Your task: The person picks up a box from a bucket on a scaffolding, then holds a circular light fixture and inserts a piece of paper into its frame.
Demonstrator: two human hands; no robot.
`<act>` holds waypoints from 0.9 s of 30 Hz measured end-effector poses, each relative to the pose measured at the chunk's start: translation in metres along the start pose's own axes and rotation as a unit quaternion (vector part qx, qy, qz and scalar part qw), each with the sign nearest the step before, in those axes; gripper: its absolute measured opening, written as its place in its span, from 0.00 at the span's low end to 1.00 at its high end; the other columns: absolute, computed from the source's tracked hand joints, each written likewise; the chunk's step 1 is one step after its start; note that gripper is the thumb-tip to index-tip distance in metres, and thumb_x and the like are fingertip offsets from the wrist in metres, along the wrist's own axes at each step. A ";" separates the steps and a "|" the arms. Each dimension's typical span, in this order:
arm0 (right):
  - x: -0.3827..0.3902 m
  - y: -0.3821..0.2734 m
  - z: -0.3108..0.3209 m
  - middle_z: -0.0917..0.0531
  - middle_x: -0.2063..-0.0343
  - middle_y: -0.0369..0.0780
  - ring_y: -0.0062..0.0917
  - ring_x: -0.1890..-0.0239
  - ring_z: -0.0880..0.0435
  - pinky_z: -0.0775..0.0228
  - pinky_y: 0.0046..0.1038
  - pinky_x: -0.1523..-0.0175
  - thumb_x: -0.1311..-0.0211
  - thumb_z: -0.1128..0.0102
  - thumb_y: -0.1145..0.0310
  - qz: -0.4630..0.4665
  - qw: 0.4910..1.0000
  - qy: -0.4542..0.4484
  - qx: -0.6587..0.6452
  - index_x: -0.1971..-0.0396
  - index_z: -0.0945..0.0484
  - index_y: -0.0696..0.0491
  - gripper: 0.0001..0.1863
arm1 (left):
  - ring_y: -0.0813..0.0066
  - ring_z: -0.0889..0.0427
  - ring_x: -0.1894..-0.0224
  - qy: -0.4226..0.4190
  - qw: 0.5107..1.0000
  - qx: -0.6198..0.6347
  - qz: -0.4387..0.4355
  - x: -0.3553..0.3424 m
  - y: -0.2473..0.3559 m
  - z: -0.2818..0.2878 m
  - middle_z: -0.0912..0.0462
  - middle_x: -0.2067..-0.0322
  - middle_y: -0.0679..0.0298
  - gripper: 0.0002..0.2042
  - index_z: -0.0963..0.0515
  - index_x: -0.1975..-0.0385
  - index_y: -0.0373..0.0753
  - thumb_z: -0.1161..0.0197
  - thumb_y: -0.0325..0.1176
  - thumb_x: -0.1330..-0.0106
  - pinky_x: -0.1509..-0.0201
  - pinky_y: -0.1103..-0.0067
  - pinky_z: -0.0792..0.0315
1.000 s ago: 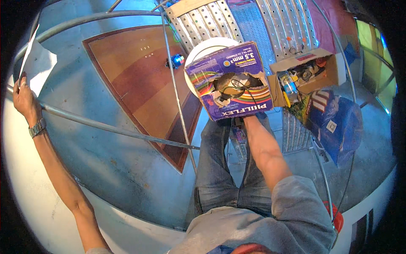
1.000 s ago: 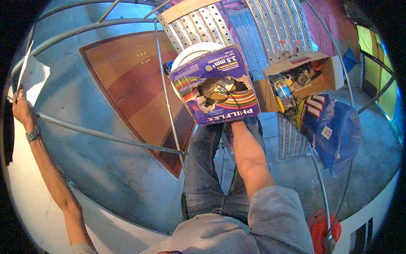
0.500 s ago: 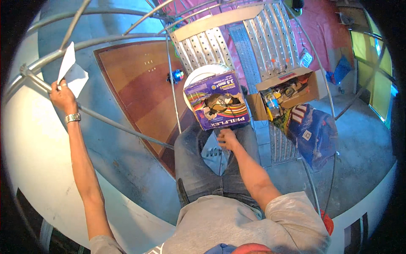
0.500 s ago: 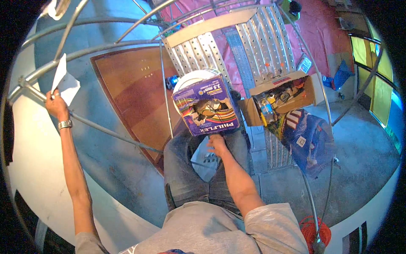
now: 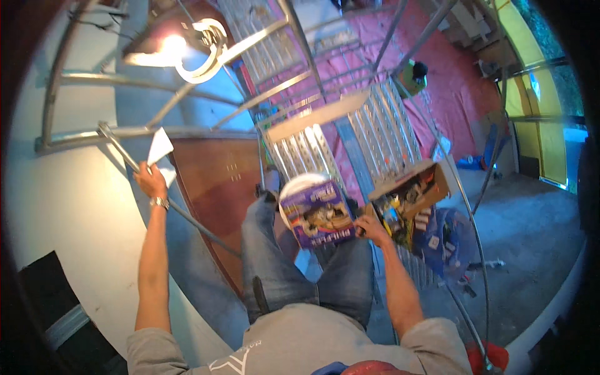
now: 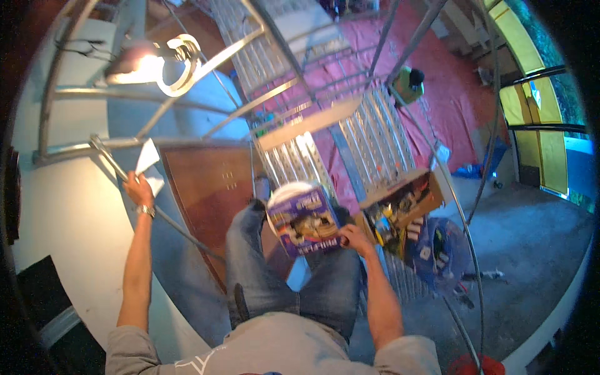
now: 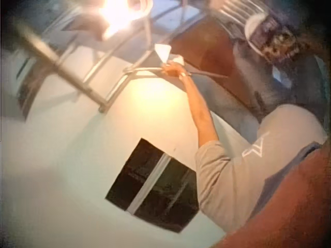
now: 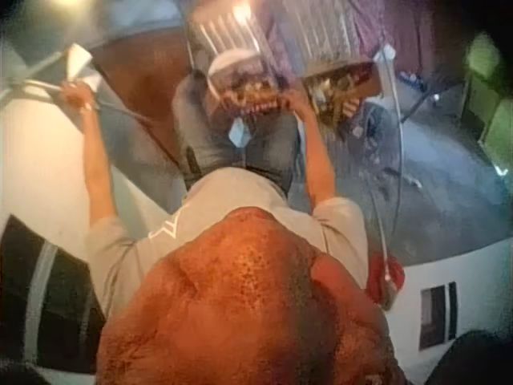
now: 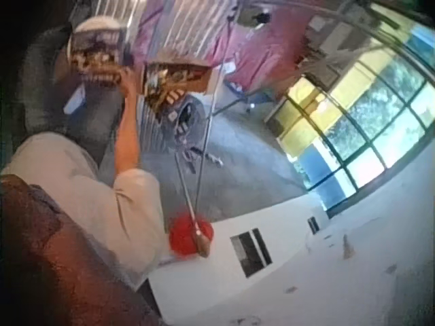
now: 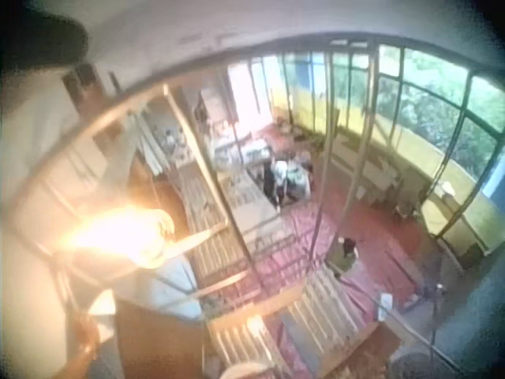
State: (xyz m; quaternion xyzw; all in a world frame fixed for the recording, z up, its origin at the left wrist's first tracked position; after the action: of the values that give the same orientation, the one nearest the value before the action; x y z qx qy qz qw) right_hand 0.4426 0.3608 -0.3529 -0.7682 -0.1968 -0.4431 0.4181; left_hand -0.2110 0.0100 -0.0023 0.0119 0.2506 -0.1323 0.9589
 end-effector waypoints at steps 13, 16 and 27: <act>0.112 -0.475 -0.080 0.17 0.66 0.43 0.29 0.64 0.17 0.24 0.31 0.57 0.31 0.39 0.67 0.527 0.797 0.182 0.233 0.45 0.25 0.55 0.18 | 0.24 0.28 0.42 -0.023 0.998 0.040 0.036 0.002 0.013 0.004 0.20 0.55 0.31 0.10 0.23 0.60 0.41 0.37 0.39 0.34 0.43 0.45 0.29; 0.139 -0.570 -0.129 0.17 0.62 0.44 0.32 0.58 0.15 0.23 0.34 0.54 0.32 0.37 0.66 0.578 0.776 0.154 0.202 0.38 0.29 0.53 0.24 | 0.30 0.24 0.48 -0.021 0.997 0.067 0.036 0.007 -0.006 0.004 0.21 0.59 0.35 0.09 0.23 0.62 0.40 0.38 0.38 0.34 0.50 0.46 0.28; 0.059 -0.821 -0.189 0.15 0.67 0.47 0.35 0.60 0.15 0.24 0.38 0.53 0.42 0.28 0.44 0.588 0.801 0.021 0.114 0.54 0.19 0.56 0.30 | 0.44 0.27 0.61 -0.171 0.971 0.161 0.057 -0.016 0.025 0.000 0.21 0.67 0.44 0.10 0.26 0.67 0.31 0.41 0.33 0.31 0.45 0.55 0.36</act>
State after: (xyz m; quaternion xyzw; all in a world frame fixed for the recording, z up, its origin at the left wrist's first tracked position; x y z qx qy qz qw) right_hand -0.1761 0.6727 0.1305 -0.6735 0.2520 -0.1031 0.6872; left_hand -0.2184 0.0383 0.0042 0.1572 0.0576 -0.1162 0.9790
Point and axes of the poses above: each hand's wrist, its own x-axis away from the middle knuckle, its own z-axis out of the back of the hand, y = z × x, the point moved 10 cm from there along -x, towards the middle knuckle
